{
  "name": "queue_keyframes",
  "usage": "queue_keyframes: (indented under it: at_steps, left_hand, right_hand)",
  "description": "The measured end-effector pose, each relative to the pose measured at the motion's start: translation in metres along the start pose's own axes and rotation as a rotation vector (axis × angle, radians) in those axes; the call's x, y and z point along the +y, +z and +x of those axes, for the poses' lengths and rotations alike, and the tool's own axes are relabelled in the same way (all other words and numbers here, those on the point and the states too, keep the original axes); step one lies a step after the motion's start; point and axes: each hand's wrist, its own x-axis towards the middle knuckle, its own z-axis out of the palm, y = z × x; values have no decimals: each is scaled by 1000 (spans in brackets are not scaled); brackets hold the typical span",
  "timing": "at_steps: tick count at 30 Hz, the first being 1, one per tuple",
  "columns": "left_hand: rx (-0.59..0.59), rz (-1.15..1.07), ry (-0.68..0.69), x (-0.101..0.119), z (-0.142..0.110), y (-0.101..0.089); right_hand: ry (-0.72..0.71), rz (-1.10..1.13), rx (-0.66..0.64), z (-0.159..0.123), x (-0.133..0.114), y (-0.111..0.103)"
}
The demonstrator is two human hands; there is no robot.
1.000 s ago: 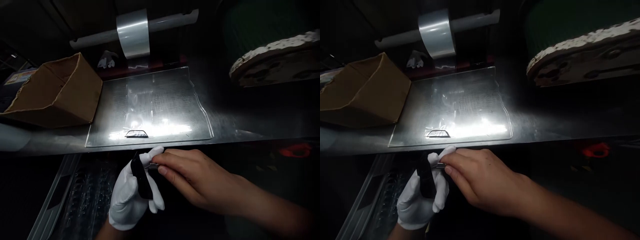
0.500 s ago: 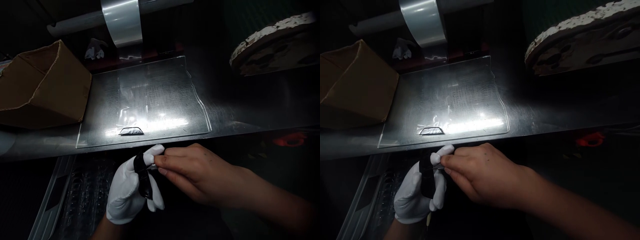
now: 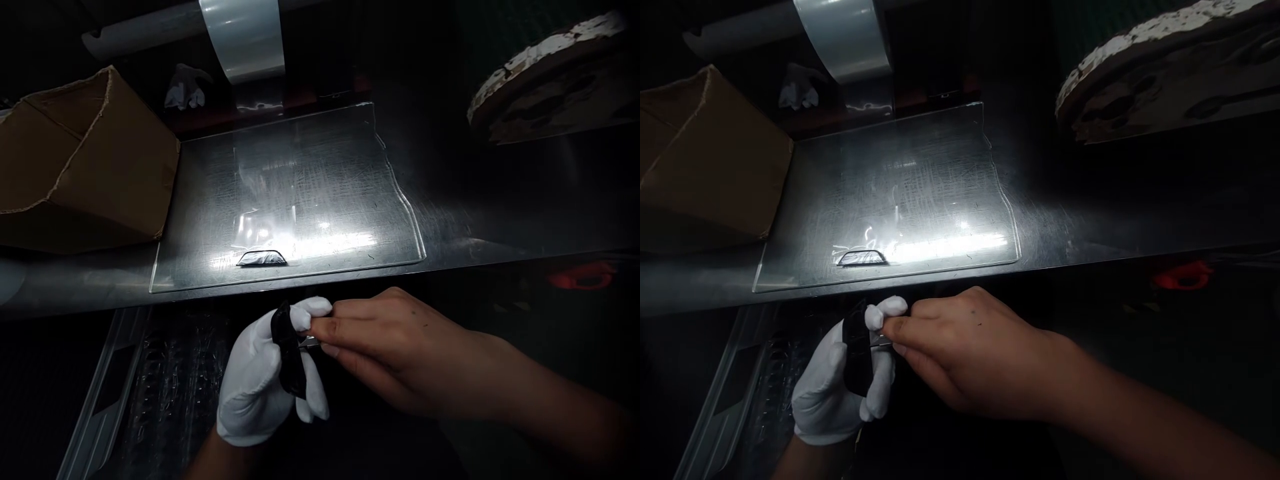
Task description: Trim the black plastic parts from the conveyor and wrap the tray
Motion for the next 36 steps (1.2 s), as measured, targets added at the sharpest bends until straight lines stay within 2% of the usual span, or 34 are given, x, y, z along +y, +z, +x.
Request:
queue_keyframes:
  at_steps: [6, 12, 16, 19, 22, 25, 30, 36]
  left_hand:
    - [44, -27, 26, 5, 0, 1]
    - [27, -17, 59, 9, 1, 0]
    - [35, 8, 68, 10, 1, 1]
    - [27, 23, 31, 10, -4, 1]
    - [13, 17, -20, 9, -9, 1]
    - [-7, 28, -53, 9, -13, 2]
    - [29, 103, -154, 15, -15, 7]
    - [87, 180, -201, 20, -15, 9]
  right_hand:
    - [41, 67, -51, -3, -5, 4]
    - [83, 174, 130, -7, -3, -6]
    - [144, 121, 224, -6, -5, -20]
    - [91, 24, 236, -4, -7, -28]
    - [-4, -116, 216, 1, -9, -32]
    - [-37, -238, 156, 6, -13, -35]
    - [-23, -332, 60, 13, -18, -37]
    - [4, -394, 4, 15, -20, -38]
